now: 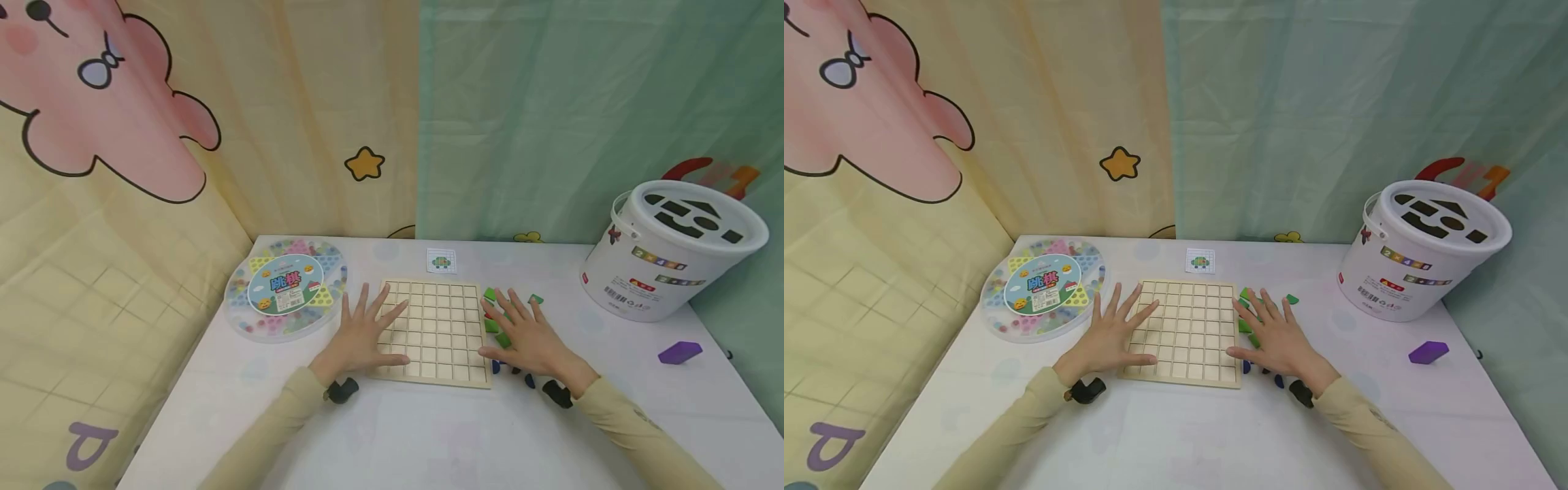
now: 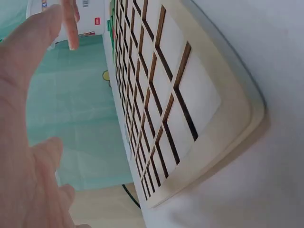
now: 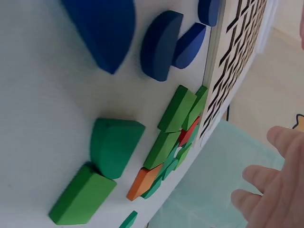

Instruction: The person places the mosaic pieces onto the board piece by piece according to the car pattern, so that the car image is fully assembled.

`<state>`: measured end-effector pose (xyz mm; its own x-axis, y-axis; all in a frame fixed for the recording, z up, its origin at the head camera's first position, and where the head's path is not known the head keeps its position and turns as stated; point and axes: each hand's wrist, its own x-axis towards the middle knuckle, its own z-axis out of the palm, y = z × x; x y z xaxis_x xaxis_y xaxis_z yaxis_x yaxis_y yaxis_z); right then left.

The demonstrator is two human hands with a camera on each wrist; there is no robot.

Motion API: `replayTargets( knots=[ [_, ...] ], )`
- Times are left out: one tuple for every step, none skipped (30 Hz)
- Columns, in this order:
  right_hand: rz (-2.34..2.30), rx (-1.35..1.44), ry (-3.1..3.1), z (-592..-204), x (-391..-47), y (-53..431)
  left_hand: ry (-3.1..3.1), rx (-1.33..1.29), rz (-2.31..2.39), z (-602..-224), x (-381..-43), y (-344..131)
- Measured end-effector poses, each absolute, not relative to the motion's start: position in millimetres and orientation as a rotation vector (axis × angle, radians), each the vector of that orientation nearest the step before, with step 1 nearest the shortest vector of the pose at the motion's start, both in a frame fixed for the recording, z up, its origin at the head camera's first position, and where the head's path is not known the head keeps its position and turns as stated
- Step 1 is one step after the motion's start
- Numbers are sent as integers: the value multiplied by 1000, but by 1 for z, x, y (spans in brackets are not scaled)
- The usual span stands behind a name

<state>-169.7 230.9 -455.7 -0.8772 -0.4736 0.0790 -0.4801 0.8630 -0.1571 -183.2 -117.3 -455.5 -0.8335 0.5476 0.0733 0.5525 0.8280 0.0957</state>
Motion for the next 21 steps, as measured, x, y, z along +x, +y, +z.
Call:
replayTargets(
  knots=[
    [278,770,-2989,-456,-169,232,-2968,-890,-218,-457,-181,-117],
    [292,771,-2980,-457,-169,232,-2973,-884,-254,-458,-179,-117],
    [305,771,-2972,-457,-169,233,-2976,-877,-297,-460,-176,-118],
    [321,766,-2964,-457,-168,234,-2979,-868,-352,-462,-173,-118],
    [327,760,-2956,-457,-168,235,-2988,-856,-396,-465,-170,-118],
    [334,753,-2945,-457,-167,236,-3000,-841,-441,-467,-167,-119],
    [341,744,-2934,-458,-167,237,-3015,-821,-486,-470,-164,-119],
    [350,732,-2926,-458,-167,239,-3038,-796,-532,-473,-161,-119],
    [355,719,-2918,-458,-167,241,-3059,-772,-581,-476,-158,-120],
    [361,707,-2909,-459,-167,242,-3076,-750,-626,-479,-156,-120],
    [363,697,-2902,-459,-167,243,-3095,-727,-654,-481,-153,-121],
    [372,690,-2895,-459,-167,245,-3105,-705,-686,-484,-151,-121],
    [376,683,-2890,-459,-168,246,-3109,-687,-710,-486,-149,-121],
    [384,677,-2886,-459,-169,247,-3109,-673,-733,-488,-147,-122],
    [388,672,-2882,-459,-169,248,-3106,-664,-743,-490,-146,-122],
    [393,664,-2880,-459,-170,249,-3093,-657,-759,-492,-145,-121],
    [397,654,-2876,-459,-171,250,-3082,-647,-768,-494,-144,-121],
    [406,643,-2871,-460,-171,251,-3064,-642,-784,-496,-143,-120],
    [412,631,-2865,-460,-172,252,-3047,-635,-796,-498,-143,-119],
    [423,617,-2860,-461,-173,253,-3035,-628,-797,-501,-142,-119],
    [431,600,-2855,-461,-173,254,-3024,-618,-795,-503,-142,-118]
  ],
)
